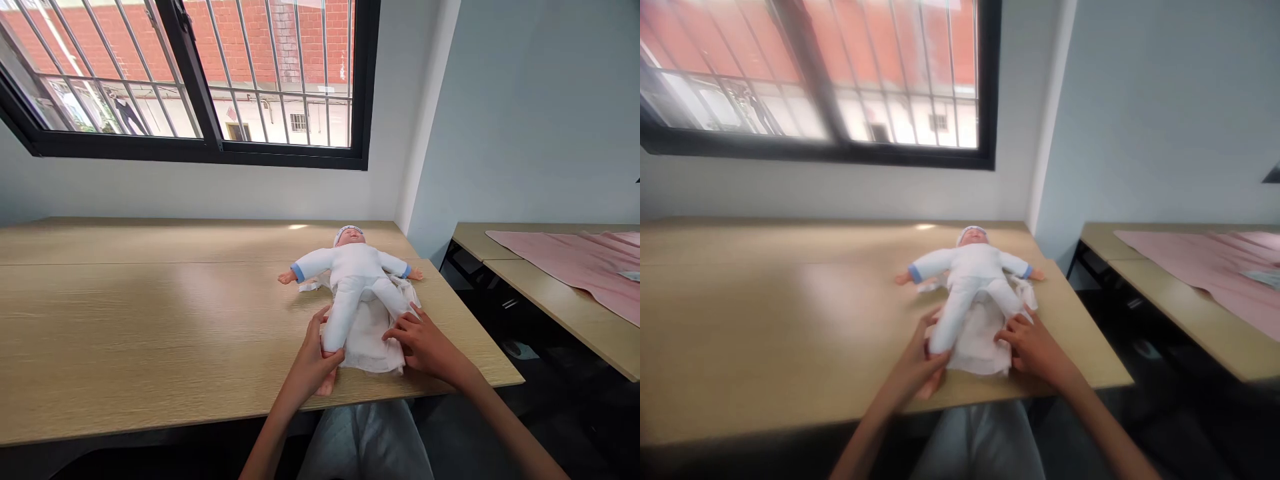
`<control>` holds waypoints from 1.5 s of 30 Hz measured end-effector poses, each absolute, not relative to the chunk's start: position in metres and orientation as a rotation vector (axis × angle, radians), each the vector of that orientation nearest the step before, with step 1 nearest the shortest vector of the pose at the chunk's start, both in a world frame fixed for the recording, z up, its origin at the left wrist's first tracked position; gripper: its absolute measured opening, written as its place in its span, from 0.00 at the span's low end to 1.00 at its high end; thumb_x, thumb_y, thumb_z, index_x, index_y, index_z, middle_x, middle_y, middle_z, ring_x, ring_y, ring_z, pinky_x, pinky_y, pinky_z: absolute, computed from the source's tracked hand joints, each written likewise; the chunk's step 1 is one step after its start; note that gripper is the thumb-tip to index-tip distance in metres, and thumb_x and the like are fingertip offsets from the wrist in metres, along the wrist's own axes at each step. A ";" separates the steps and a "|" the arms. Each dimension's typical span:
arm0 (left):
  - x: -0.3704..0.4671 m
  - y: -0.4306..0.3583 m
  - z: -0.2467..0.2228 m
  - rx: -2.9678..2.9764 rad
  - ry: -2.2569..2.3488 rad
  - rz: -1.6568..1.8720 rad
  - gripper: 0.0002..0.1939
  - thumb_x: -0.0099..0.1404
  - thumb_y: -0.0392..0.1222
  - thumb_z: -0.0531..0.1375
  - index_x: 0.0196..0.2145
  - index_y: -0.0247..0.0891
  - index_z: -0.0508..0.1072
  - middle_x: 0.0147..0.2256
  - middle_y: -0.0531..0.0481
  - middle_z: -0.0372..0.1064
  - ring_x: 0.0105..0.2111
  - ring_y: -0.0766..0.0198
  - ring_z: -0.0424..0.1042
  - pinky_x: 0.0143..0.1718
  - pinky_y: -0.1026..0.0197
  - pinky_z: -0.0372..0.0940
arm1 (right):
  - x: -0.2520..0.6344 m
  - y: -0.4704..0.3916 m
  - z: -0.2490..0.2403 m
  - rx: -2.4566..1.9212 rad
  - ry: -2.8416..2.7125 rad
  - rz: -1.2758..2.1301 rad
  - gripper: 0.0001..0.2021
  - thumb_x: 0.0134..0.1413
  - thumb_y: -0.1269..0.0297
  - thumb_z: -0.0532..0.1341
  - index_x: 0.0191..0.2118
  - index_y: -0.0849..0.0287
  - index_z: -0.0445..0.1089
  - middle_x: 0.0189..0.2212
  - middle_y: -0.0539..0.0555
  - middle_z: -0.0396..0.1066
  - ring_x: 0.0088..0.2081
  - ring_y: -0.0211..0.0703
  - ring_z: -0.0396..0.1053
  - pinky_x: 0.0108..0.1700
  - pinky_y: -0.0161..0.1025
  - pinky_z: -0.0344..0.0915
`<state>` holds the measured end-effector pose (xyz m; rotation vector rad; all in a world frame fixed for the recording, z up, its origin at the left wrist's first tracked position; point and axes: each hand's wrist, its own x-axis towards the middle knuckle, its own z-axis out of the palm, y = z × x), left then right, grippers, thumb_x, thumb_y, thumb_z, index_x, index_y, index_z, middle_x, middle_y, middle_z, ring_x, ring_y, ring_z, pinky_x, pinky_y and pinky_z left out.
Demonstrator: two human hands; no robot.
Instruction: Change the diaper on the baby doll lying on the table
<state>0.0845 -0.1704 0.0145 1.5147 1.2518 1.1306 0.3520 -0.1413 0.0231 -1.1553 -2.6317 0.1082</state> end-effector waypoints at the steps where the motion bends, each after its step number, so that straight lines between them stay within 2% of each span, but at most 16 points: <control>1: 0.085 -0.170 0.014 1.531 1.244 1.126 0.38 0.57 0.38 0.62 0.64 0.44 0.55 0.52 0.43 0.64 0.48 0.52 0.68 0.50 0.51 0.66 | 0.350 -0.141 0.022 -1.157 -2.620 0.091 0.17 0.50 0.76 0.58 0.44 0.52 0.74 0.38 0.53 0.71 0.49 0.50 0.68 0.67 0.59 0.43; 5: 0.085 -0.168 0.013 1.648 1.244 1.102 0.35 0.58 0.38 0.60 0.63 0.47 0.59 0.55 0.44 0.60 0.53 0.51 0.65 0.52 0.50 0.65 | 0.351 -0.137 0.017 -1.146 -2.509 0.153 0.20 0.48 0.82 0.53 0.42 0.57 0.72 0.37 0.55 0.70 0.46 0.47 0.69 0.67 0.54 0.46; 8: 0.080 -0.166 0.016 1.822 1.292 1.036 0.28 0.58 0.35 0.58 0.56 0.49 0.69 0.59 0.44 0.53 0.59 0.50 0.59 0.55 0.50 0.63 | 0.360 -0.134 0.018 -1.125 -2.409 0.259 0.23 0.42 0.84 0.51 0.42 0.58 0.70 0.39 0.55 0.69 0.45 0.47 0.68 0.67 0.56 0.44; 11: 0.076 -0.162 0.022 2.034 1.376 0.954 0.29 0.55 0.31 0.58 0.53 0.49 0.72 0.62 0.45 0.51 0.64 0.49 0.52 0.60 0.47 0.57 | 0.367 -0.133 0.019 -1.102 -2.292 0.388 0.22 0.41 0.83 0.50 0.40 0.57 0.68 0.38 0.53 0.68 0.44 0.47 0.68 0.67 0.57 0.41; 13: 0.078 -0.160 0.027 2.146 1.485 0.874 0.31 0.50 0.27 0.59 0.52 0.48 0.72 0.62 0.45 0.54 0.64 0.47 0.51 0.61 0.42 0.53 | 0.368 -0.133 0.019 -1.081 -2.225 0.472 0.20 0.42 0.83 0.49 0.39 0.56 0.67 0.37 0.51 0.68 0.43 0.46 0.67 0.65 0.57 0.43; 16: 0.092 -0.154 0.031 2.249 1.746 0.779 0.28 0.47 0.24 0.60 0.45 0.44 0.72 0.61 0.44 0.60 0.65 0.43 0.51 0.62 0.35 0.46 | 0.363 -0.133 0.020 -1.058 -2.138 0.594 0.18 0.42 0.81 0.50 0.37 0.56 0.67 0.36 0.50 0.68 0.41 0.45 0.66 0.56 0.49 0.56; 19: 0.108 -0.147 0.032 2.337 1.935 0.829 0.16 0.55 0.25 0.57 0.39 0.40 0.72 0.59 0.40 0.64 0.64 0.42 0.54 0.62 0.31 0.41 | 0.355 -0.134 0.024 -1.048 -2.074 0.700 0.17 0.42 0.81 0.51 0.37 0.57 0.67 0.35 0.50 0.67 0.39 0.44 0.65 0.44 0.40 0.60; 21: 0.115 -0.143 0.032 2.405 1.938 0.910 0.14 0.60 0.25 0.53 0.38 0.39 0.72 0.57 0.39 0.66 0.63 0.44 0.56 0.62 0.31 0.40 | 0.351 -0.134 0.027 -1.052 -2.047 0.733 0.17 0.41 0.80 0.52 0.37 0.57 0.68 0.35 0.50 0.67 0.38 0.43 0.65 0.42 0.38 0.60; 24: 0.115 -0.140 0.029 2.451 1.795 1.045 0.13 0.60 0.26 0.53 0.37 0.40 0.71 0.55 0.41 0.69 0.62 0.46 0.58 0.62 0.34 0.39 | 0.349 -0.134 0.029 -1.057 -1.982 0.770 0.14 0.45 0.78 0.52 0.36 0.58 0.68 0.34 0.50 0.67 0.38 0.43 0.66 0.42 0.38 0.60; 26: 0.112 -0.137 0.029 2.401 1.671 1.140 0.12 0.59 0.27 0.54 0.36 0.40 0.71 0.53 0.43 0.71 0.60 0.47 0.61 0.62 0.36 0.43 | 0.349 -0.132 0.030 -1.034 -1.906 0.803 0.09 0.50 0.75 0.54 0.36 0.57 0.68 0.34 0.50 0.68 0.38 0.43 0.66 0.42 0.38 0.61; 29: 0.108 -0.128 0.034 2.227 1.477 1.257 0.09 0.58 0.32 0.56 0.36 0.40 0.72 0.48 0.44 0.74 0.55 0.48 0.67 0.58 0.41 0.54 | 0.344 -0.122 0.035 -1.000 -1.747 0.851 0.05 0.55 0.67 0.56 0.37 0.58 0.69 0.35 0.52 0.70 0.39 0.45 0.67 0.43 0.38 0.62; 32: 0.106 -0.110 0.052 2.033 1.315 1.316 0.07 0.60 0.38 0.55 0.36 0.39 0.72 0.40 0.46 0.75 0.45 0.51 0.72 0.50 0.48 0.63 | 0.334 -0.099 0.048 -0.996 -1.573 0.847 0.10 0.58 0.58 0.56 0.37 0.58 0.68 0.35 0.53 0.71 0.40 0.46 0.67 0.42 0.39 0.62; 34: 0.104 -0.093 0.066 1.898 1.221 1.317 0.05 0.60 0.40 0.56 0.33 0.39 0.70 0.35 0.47 0.74 0.39 0.55 0.72 0.43 0.53 0.66 | 0.324 -0.075 0.058 -1.009 -1.497 0.789 0.13 0.57 0.53 0.55 0.36 0.58 0.67 0.34 0.52 0.70 0.37 0.45 0.65 0.40 0.38 0.61; 39: 0.088 -0.040 0.077 1.398 1.068 1.159 0.09 0.56 0.44 0.65 0.31 0.36 0.72 0.24 0.53 0.70 0.25 0.66 0.67 0.29 0.64 0.64 | 0.303 -0.007 0.060 -1.118 -1.411 0.744 0.14 0.51 0.51 0.56 0.26 0.57 0.62 0.23 0.47 0.63 0.28 0.40 0.60 0.31 0.35 0.57; 42: 0.073 -0.015 0.064 1.144 1.039 1.052 0.10 0.54 0.41 0.68 0.27 0.34 0.71 0.21 0.54 0.66 0.21 0.70 0.65 0.25 0.67 0.63 | 0.297 0.018 0.042 -1.209 -1.404 0.719 0.16 0.50 0.50 0.56 0.26 0.59 0.64 0.22 0.48 0.64 0.27 0.39 0.60 0.31 0.36 0.56; 45: 0.060 -0.004 0.053 1.055 1.041 1.004 0.12 0.55 0.41 0.69 0.27 0.34 0.69 0.21 0.53 0.65 0.19 0.69 0.66 0.22 0.67 0.62 | 0.297 0.026 0.022 -1.254 -1.427 0.705 0.18 0.50 0.47 0.57 0.26 0.59 0.65 0.22 0.49 0.66 0.27 0.40 0.60 0.30 0.36 0.57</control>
